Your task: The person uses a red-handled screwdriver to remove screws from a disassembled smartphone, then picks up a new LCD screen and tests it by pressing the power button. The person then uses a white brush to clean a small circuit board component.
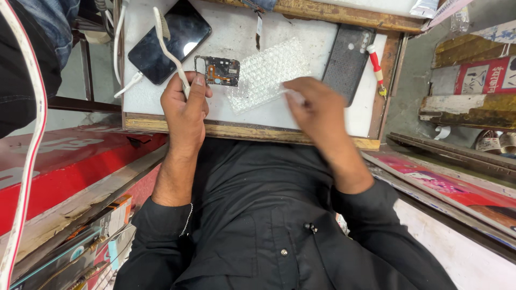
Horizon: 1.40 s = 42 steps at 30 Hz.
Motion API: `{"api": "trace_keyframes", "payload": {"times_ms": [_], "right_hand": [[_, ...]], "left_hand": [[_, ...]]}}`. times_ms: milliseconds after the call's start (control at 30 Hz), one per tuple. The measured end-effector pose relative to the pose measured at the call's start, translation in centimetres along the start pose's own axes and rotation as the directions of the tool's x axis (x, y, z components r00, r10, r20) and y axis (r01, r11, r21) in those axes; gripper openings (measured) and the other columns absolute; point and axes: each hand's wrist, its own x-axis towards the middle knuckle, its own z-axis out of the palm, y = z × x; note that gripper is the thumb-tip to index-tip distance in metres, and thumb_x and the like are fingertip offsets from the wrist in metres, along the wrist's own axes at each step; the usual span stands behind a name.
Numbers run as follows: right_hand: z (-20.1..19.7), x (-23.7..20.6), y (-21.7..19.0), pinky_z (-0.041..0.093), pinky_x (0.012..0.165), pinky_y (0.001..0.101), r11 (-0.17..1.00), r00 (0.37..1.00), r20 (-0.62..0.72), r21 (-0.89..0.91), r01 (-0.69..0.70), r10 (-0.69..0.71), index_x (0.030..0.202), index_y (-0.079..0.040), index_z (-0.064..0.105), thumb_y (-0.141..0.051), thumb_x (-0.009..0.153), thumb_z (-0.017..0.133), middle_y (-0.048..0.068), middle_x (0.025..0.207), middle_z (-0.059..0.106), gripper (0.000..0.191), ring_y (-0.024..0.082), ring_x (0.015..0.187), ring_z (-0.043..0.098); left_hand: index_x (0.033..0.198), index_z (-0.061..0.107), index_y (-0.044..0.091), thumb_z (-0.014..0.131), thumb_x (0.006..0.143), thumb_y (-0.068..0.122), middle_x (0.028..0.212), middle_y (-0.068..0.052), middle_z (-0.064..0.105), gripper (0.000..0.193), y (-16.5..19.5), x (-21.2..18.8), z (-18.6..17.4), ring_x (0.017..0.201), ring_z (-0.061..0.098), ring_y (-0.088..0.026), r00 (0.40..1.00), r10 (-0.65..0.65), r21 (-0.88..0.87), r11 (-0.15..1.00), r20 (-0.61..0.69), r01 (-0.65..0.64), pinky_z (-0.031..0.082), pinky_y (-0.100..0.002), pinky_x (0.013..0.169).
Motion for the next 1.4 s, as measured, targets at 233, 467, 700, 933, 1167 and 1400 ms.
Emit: {"api": "trace_keyframes", "payload": {"times_ms": [233, 467, 700, 933, 1167, 1400], "right_hand": [[4.2, 2.3, -3.2, 0.057, 0.066, 0.0394, 0.982, 0.986, 0.14, -0.156, 0.11, -0.089, 0.105, -0.016, 0.078, -0.024, 0.094, 0.074, 0.002, 0.1, 0.07, 0.014, 0.026, 0.081, 0.071], [5.1, 2.4, -2.9, 0.056, 0.064, 0.0421, 0.926, 0.952, 0.205, -0.255, 0.277, -0.228, 0.103, -0.01, 0.072, -0.017, 0.097, 0.069, 0.007, 0.1, 0.066, 0.01, 0.029, 0.082, 0.069], [-1.1, 1.2, 0.5, 0.057, 0.07, 0.0437, 0.981, 0.999, -0.009, -0.19, 0.033, -0.035, 0.104, -0.008, 0.069, -0.012, 0.098, 0.07, 0.009, 0.103, 0.07, 0.007, 0.031, 0.086, 0.071], [-8.5, -0.7, 6.6, 0.057, 0.08, 0.0392, 0.981, 0.983, -0.181, -0.191, -0.041, 0.006, 0.112, -0.005, 0.076, -0.009, 0.105, 0.073, 0.011, 0.107, 0.072, 0.009, 0.029, 0.094, 0.072], [-5.6, -1.2, 6.8, 0.061, 0.089, 0.0371, 0.735, 0.964, -0.082, 0.664, -0.138, 0.254, 0.136, -0.003, 0.065, -0.026, 0.109, 0.067, 0.014, 0.125, 0.071, 0.036, 0.023, 0.107, 0.071], [2.5, -0.3, 3.9, 0.044, 0.125, 0.0469, 0.182, 0.96, 0.271, 0.949, -0.256, -0.062, 0.159, 0.001, 0.037, -0.035, 0.112, 0.054, 0.02, 0.153, 0.055, 0.062, 0.03, 0.143, 0.054]], "left_hand": [[0.105, 0.062, 0.001, 0.065, 0.105, 0.014, 0.082, -0.006, 0.064, 0.013, 0.4, 0.1, -0.4, 0.051, 0.041, -0.003, 1.0, -0.01, -0.04, 0.999, -0.03, 0.009, 0.031, -0.021, 0.045], [0.106, 0.062, 0.0, 0.065, 0.105, 0.012, 0.081, -0.006, 0.063, 0.012, -0.1, -0.3, -0.3, 0.052, 0.04, -0.003, 0.999, 0.004, 0.008, 1.0, -0.044, -0.004, 0.03, -0.021, 0.047], [0.106, 0.062, 0.0, 0.065, 0.105, 0.013, 0.08, -0.005, 0.063, 0.013, 0.2, -0.3, 0.7, 0.051, 0.041, -0.003, 1.0, -0.015, -0.003, 1.0, -0.017, 0.015, 0.031, -0.021, 0.046], [0.108, 0.063, 0.001, 0.066, 0.106, 0.017, 0.082, -0.004, 0.063, 0.016, -0.8, -0.3, 2.1, 0.056, 0.043, -0.003, 1.0, -0.007, 0.117, 0.993, 0.03, 0.003, 0.031, -0.02, 0.05], [0.106, 0.064, 0.002, 0.067, 0.103, 0.018, 0.078, -0.003, 0.063, 0.017, -0.6, -1.9, 4.5, 0.053, 0.04, -0.002, 0.993, -0.119, 0.048, 0.992, 0.014, 0.119, 0.03, -0.02, 0.046], [0.108, 0.066, 0.0, 0.066, 0.105, 0.018, 0.078, 0.0, 0.062, 0.018, -0.8, -2.9, 8.4, 0.058, 0.045, -0.004, 0.985, -0.137, 0.122, 0.985, 0.101, 0.125, 0.033, -0.022, 0.05]]}}
